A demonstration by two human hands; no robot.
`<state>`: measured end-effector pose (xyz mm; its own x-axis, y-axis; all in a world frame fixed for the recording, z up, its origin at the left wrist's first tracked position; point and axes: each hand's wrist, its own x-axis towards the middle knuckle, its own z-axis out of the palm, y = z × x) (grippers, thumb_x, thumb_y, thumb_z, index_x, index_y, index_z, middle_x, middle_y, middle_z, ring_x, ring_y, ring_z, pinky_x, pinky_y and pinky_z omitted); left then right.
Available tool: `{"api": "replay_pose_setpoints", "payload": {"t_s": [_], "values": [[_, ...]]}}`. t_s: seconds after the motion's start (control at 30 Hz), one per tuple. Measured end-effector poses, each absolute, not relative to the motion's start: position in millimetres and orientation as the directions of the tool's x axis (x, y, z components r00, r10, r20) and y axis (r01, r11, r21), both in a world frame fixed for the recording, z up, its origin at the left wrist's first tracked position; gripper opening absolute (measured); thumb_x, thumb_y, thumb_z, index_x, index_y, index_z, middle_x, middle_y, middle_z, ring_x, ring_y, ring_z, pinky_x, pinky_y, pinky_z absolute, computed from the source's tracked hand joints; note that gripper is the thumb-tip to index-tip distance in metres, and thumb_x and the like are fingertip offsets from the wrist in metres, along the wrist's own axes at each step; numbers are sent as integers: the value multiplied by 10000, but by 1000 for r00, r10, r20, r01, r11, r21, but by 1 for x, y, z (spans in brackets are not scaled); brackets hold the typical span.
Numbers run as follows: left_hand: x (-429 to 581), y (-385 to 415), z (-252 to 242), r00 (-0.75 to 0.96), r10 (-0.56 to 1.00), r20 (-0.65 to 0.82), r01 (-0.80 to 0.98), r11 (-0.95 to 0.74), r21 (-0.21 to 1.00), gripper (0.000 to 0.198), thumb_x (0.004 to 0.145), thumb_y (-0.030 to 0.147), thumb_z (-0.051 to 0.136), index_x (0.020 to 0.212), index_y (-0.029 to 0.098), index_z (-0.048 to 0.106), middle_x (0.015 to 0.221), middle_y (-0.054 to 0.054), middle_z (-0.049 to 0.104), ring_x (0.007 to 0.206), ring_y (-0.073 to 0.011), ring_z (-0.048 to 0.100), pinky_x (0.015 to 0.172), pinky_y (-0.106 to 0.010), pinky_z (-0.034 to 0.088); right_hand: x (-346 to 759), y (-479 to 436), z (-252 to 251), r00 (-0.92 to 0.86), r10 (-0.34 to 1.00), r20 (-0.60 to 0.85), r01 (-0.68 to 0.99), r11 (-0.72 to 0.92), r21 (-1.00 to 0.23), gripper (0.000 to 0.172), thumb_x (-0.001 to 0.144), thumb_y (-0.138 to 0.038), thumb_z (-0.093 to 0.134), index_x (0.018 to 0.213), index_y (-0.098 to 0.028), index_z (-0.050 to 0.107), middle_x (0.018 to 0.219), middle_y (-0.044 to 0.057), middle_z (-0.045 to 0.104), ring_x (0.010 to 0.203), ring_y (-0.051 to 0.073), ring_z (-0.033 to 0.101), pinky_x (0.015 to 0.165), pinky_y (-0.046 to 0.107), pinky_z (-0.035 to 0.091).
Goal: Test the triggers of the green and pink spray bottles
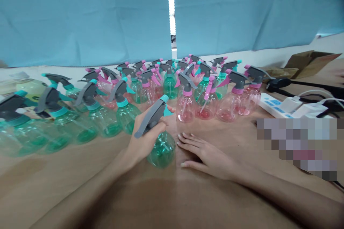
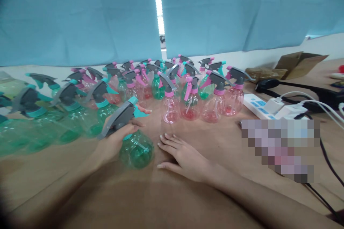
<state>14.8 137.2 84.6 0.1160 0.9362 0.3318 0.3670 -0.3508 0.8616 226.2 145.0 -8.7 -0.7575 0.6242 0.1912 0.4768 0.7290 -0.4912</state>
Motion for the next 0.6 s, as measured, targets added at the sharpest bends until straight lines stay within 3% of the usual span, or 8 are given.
{"api": "replay_pose_setpoints", "payload": {"t_s": [0.2, 0.6], "values": [[16, 138, 85, 95, 939, 331, 381, -341, 860, 246, 724, 196, 545, 938, 270, 640, 577, 59, 400, 576, -141, 448, 590, -269, 377, 224, 143, -10, -739, 642, 205, 495, 723, -482, 673, 918, -554, 457, 1447, -151, 354, 1510, 98, 328, 1415, 247, 242, 1163, 466, 215], [16, 139, 89, 98, 919, 381, 368, -389, 844, 97, 676, 180, 545, 745, 217, 602, 776, 3, 605, 742, -189, 567, 689, -317, 432, 224, 143, -11, -733, 640, 229, 480, 726, -493, 667, 913, -559, 461, 1430, -143, 390, 1498, 105, 351, 1407, 251, 264, 1164, 459, 220]]}}
